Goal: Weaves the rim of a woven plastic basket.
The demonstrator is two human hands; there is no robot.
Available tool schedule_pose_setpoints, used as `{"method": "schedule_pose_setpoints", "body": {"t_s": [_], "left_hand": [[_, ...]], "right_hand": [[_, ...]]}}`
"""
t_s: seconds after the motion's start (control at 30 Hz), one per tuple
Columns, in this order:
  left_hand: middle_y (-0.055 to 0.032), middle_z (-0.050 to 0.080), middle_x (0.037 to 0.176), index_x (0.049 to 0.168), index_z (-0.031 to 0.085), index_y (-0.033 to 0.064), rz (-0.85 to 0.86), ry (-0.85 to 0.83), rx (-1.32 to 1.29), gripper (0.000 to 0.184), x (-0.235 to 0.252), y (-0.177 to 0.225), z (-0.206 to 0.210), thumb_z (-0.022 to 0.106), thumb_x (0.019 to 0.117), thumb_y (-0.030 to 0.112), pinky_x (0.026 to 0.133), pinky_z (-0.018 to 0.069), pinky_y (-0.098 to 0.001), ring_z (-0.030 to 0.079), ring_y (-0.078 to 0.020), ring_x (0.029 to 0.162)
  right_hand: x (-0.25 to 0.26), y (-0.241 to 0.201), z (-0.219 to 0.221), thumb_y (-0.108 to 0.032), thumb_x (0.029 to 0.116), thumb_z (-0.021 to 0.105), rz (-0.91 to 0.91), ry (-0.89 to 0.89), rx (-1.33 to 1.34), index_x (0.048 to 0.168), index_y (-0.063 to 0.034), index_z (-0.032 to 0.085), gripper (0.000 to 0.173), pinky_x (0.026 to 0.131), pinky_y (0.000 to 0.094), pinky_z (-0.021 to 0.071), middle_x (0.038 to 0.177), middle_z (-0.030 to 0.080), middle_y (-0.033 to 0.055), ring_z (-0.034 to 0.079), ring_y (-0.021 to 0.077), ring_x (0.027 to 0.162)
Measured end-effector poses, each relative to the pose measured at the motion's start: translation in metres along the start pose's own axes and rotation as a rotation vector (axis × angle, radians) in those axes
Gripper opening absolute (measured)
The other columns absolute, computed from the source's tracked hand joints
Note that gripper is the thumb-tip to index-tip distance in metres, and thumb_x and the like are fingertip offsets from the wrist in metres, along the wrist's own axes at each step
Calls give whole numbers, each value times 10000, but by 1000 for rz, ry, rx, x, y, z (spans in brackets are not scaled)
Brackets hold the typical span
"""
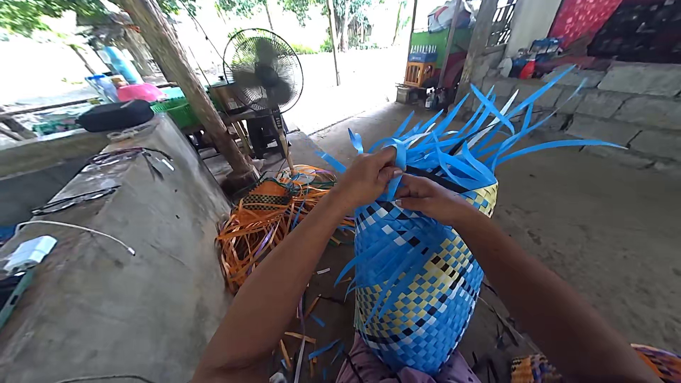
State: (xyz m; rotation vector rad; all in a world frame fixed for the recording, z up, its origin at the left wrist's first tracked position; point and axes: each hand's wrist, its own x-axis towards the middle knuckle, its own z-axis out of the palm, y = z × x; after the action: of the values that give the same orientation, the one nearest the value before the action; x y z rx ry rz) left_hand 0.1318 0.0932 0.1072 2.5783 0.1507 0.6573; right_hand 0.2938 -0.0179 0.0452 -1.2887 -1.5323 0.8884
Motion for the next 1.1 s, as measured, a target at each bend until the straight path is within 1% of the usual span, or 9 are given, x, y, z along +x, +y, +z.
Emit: {"method": "schedule_pose_setpoints", "body": {"t_s": [0.07,0.23,0.33,0.47,0.57,0.67,0.77,0.93,1.1], "left_hand": [[-108,641,824,1044,622,-36,-46,24,-35,143,1,3,0,551,1052,88,636,557,-283,629,-129,633],[-122,648,846,1072,630,-34,-70,-28,-18,154,9,-1,-4,541,1056,90,654,555,-330,633,-164,659],[-137,667,809,1001,667,-43,10,-86,38,128,7,0,2,605,1015,68,690,559,-393,650,-204,697],[-112,672,810,956,695,-8,115,-159,182,152,1,1,8,632,1005,120,743,530,-419,655,-214,776],[-155,677,850,970,676,-33,111,12,176,121,-4,4,8,616,1001,67,755,560,-471,676,-277,793],[-165,670,851,978,663,-36,72,101,144,116,-3,1,4,603,1010,58,739,562,-473,674,-287,768],[-140,661,814,958,667,-20,90,140,154,97,-4,-3,11,628,996,59,705,562,-440,662,-257,738],[-121,686,898,1052,686,-13,55,-89,124,111,-8,0,3,655,988,72,782,557,-380,664,-203,819],[-107,713,901,1018,720,15,65,-159,215,109,-12,2,1,664,983,102,811,549,-412,683,-211,848]], "right_hand": [[1,-1,1,38,979,538,-3,-14,5,1451,-66,437,493,782,207,518,906,686,-8,624,8,805],[0,-3,5,31,973,543,-13,-16,-14,1335,-52,522,372,719,192,492,810,626,-34,576,3,729],[1,3,4,27,950,563,-42,11,42,1226,-18,553,280,835,207,544,966,693,-16,655,6,887],[2,4,6,52,925,579,-81,63,86,1234,-10,560,315,914,217,551,1066,683,-15,653,6,991],[5,7,3,8,953,550,-52,48,30,1238,-20,548,285,840,212,542,964,694,-29,652,-2,895],[6,6,1,-14,971,527,-33,-3,1,1369,-28,460,403,805,192,529,944,697,-36,645,-13,851],[5,5,4,-4,965,535,-40,1,14,1290,-34,491,330,804,198,537,919,691,-41,651,-4,844],[3,5,4,7,955,550,-37,45,32,1177,-44,577,229,813,195,539,916,698,-52,654,-13,849],[5,3,9,62,938,547,-80,27,92,1301,-43,548,378,900,203,547,1080,683,-20,654,9,985]]}}
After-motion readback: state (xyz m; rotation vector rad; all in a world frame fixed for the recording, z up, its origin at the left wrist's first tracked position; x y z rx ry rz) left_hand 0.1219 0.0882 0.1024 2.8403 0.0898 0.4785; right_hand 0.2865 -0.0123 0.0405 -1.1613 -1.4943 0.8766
